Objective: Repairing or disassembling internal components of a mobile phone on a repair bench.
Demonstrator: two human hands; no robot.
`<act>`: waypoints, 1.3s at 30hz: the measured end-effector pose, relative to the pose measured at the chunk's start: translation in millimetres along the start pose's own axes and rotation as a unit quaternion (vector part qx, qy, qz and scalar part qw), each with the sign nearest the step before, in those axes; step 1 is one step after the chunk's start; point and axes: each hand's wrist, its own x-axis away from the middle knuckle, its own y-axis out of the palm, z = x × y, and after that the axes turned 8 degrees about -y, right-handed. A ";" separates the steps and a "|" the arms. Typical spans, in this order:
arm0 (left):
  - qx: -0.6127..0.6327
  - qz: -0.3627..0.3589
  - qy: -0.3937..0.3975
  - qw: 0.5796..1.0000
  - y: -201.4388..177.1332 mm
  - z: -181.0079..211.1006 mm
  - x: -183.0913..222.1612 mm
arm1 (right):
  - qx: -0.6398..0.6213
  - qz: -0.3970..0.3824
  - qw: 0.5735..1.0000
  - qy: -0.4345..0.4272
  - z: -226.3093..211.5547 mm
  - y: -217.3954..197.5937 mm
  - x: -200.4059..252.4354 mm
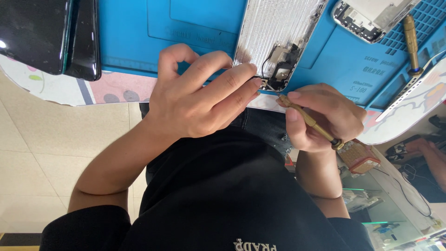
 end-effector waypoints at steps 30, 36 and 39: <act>0.010 0.000 0.000 1.000 1.4 -0.4 0.3 | -0.020 0.088 0.989 0.120 -5.0 -16.3 24.5; 0.000 0.000 -0.006 1.000 2.1 0.2 1.2 | 0.048 0.049 0.993 0.096 -4.2 -14.3 23.6; 0.003 0.009 -0.003 1.000 3.4 -0.1 1.8 | 0.055 0.034 0.994 0.089 -5.6 -13.0 20.8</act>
